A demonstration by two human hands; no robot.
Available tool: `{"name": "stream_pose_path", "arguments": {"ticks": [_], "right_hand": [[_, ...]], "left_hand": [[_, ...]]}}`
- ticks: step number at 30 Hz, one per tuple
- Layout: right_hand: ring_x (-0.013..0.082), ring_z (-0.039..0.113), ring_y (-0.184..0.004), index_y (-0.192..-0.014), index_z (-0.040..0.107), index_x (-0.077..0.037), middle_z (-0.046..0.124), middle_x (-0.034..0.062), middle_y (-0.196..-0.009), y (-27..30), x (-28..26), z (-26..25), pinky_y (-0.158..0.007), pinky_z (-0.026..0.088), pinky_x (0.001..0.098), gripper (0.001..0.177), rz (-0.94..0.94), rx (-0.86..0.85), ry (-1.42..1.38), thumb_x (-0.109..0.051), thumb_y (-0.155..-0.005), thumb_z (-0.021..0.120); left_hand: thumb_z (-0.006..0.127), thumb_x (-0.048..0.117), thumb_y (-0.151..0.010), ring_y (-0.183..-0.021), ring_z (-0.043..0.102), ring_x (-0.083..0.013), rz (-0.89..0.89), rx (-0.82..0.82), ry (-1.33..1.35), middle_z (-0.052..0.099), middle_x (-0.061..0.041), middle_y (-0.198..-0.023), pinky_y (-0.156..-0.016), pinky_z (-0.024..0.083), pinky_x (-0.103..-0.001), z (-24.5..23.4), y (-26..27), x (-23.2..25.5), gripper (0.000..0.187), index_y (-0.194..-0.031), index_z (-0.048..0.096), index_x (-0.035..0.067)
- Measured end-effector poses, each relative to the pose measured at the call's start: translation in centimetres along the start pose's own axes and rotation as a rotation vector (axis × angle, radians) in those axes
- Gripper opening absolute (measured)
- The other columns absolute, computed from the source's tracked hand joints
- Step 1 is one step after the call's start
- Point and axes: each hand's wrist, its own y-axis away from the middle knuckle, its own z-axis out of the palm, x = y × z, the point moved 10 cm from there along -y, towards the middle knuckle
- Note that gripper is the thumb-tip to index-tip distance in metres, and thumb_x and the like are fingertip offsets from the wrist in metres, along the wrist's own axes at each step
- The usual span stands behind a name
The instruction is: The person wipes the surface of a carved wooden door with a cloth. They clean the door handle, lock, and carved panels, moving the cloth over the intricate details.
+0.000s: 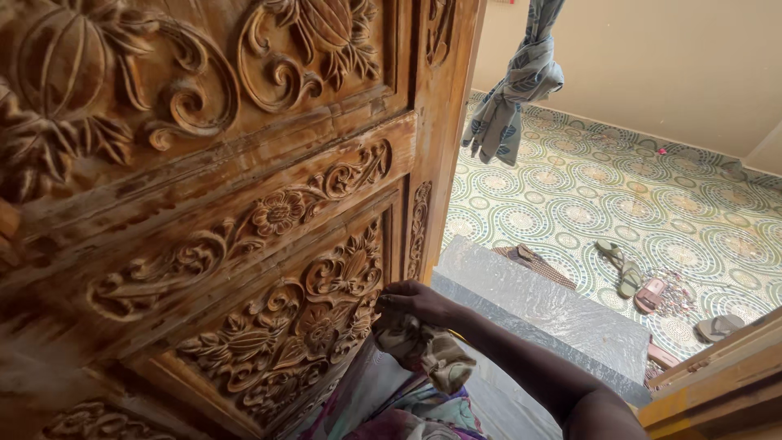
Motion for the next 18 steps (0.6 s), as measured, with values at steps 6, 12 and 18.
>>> {"name": "stream_pose_path", "arguments": {"ticks": [6,12,18], "right_hand": [[0.0160,0.068,-0.110,-0.127,0.065,0.001,0.073,0.0086,-0.120,-4.8,-10.0,15.5,-0.097,0.055,0.0332,0.039,-0.166,-0.371,-0.052,-0.030,-0.108,0.052],[0.0119,0.067,-0.091,-0.112,0.068,0.002,0.072,0.0053,-0.100,-7.4,-17.6,20.4,-0.082,0.056,0.0294,0.038,-0.422,-0.301,-0.015,-0.032,-0.110,0.053],[0.0065,0.062,-0.090,-0.115,0.065,0.000,0.068,-0.0006,-0.100,-10.2,-15.8,14.1,-0.081,0.053,0.0255,0.025,-0.513,-0.188,-0.271,-0.022,-0.107,0.059]], "left_hand": [[0.072,0.036,-0.083,-0.153,0.025,-0.0346,0.066,0.040,0.514,0.019,-0.016,-0.168,-0.117,0.029,-0.055,-4.3,5.3,0.7,0.095,-0.159,0.019,0.014],[0.075,0.025,-0.083,-0.142,0.040,-0.0310,0.257,0.141,0.985,0.034,-0.016,-0.154,-0.110,0.040,-0.049,-4.2,0.5,9.8,0.106,-0.160,0.004,0.015],[0.060,-0.001,-0.093,-0.114,0.064,-0.0232,0.140,0.278,1.403,0.059,-0.016,-0.130,-0.097,0.057,-0.038,-2.0,-4.7,9.1,0.081,-0.160,0.018,0.015]]}}
